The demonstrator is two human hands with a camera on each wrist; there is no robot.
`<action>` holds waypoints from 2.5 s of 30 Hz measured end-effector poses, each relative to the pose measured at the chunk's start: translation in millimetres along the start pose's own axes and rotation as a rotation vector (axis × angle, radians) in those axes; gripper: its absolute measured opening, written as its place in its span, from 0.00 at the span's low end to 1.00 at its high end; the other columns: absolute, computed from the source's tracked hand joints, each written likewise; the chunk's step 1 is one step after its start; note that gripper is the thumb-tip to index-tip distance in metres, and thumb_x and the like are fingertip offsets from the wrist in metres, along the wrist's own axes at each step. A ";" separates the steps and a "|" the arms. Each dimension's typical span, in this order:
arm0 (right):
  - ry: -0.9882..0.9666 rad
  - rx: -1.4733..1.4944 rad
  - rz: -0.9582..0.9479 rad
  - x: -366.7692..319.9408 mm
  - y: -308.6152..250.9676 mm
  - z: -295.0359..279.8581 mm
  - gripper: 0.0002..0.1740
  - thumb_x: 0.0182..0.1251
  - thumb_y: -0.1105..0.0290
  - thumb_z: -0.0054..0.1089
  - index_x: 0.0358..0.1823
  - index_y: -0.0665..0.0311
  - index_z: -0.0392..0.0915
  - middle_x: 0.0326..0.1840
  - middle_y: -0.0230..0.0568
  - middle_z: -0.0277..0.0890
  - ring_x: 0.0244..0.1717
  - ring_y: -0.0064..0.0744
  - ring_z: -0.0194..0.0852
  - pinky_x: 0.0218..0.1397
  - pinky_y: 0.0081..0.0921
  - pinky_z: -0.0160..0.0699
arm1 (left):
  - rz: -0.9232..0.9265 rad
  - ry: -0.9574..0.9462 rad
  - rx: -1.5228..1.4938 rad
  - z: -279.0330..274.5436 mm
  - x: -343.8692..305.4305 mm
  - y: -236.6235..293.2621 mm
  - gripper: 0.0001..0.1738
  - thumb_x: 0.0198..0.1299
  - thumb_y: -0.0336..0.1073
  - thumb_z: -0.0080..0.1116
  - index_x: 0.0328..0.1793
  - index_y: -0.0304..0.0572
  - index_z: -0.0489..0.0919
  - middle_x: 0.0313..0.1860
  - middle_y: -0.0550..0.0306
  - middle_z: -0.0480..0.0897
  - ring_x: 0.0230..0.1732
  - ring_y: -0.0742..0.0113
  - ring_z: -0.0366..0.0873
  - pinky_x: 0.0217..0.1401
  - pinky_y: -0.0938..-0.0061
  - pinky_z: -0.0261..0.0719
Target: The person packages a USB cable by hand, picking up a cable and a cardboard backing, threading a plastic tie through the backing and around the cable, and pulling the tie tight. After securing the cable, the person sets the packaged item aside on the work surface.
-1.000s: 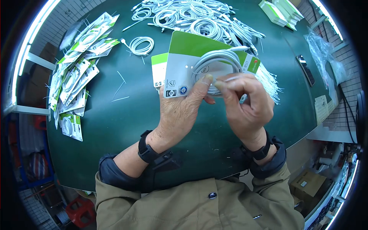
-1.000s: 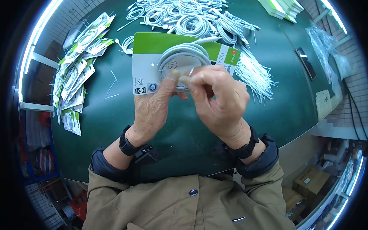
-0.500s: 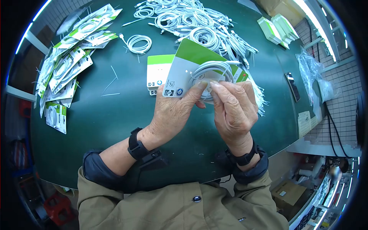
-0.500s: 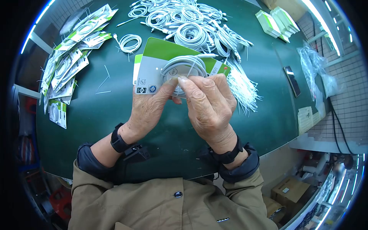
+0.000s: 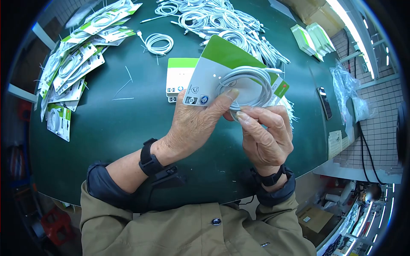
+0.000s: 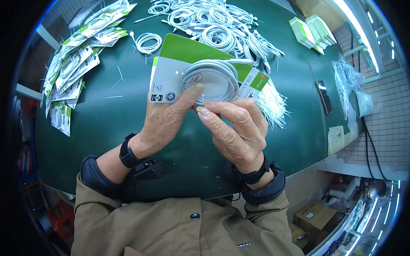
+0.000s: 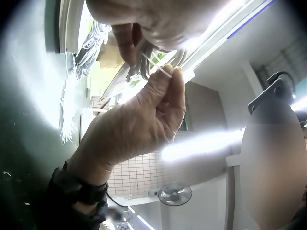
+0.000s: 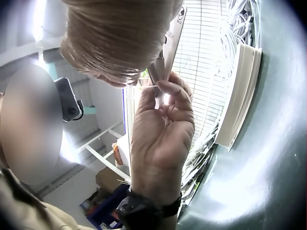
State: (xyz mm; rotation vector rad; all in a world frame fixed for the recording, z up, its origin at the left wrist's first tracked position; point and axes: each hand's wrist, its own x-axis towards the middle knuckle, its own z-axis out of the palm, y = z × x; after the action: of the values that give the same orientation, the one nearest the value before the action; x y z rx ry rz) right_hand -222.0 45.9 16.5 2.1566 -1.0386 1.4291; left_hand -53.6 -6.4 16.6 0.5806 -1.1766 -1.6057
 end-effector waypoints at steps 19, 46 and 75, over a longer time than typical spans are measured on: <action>0.013 -0.006 0.070 0.4 -0.1 0.1 0.27 0.46 0.85 0.79 0.51 0.55 0.90 0.44 0.35 0.88 0.34 0.32 0.78 0.35 0.28 0.79 | -0.050 -0.024 0.008 -3.3 1.4 2.4 0.16 0.73 0.31 0.67 0.62 0.34 0.80 0.47 0.55 0.86 0.39 0.71 0.84 0.38 0.75 0.85; -0.132 0.058 0.214 11.2 -4.6 3.2 0.16 0.55 0.87 0.71 0.44 0.65 0.84 0.39 0.40 0.89 0.32 0.39 0.90 0.33 0.29 0.86 | 0.006 -0.023 0.052 -5.8 0.8 -12.0 0.11 0.74 0.31 0.65 0.56 0.32 0.84 0.40 0.59 0.88 0.36 0.77 0.84 0.37 0.79 0.85; -0.032 1.331 1.204 -63.5 56.9 -31.5 0.24 0.69 0.69 0.76 0.63 0.69 0.80 0.60 0.41 0.84 0.54 0.30 0.83 0.57 0.26 0.83 | -0.064 -0.228 -0.024 -0.5 -3.8 9.8 0.16 0.73 0.28 0.63 0.62 0.29 0.78 0.46 0.51 0.87 0.37 0.69 0.84 0.41 0.72 0.84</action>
State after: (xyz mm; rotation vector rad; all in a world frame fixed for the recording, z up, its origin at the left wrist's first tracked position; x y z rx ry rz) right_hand -298.2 52.1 -32.8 2.1721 -1.8750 3.3784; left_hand -47.5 -3.1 24.5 0.4314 -1.3147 -1.7731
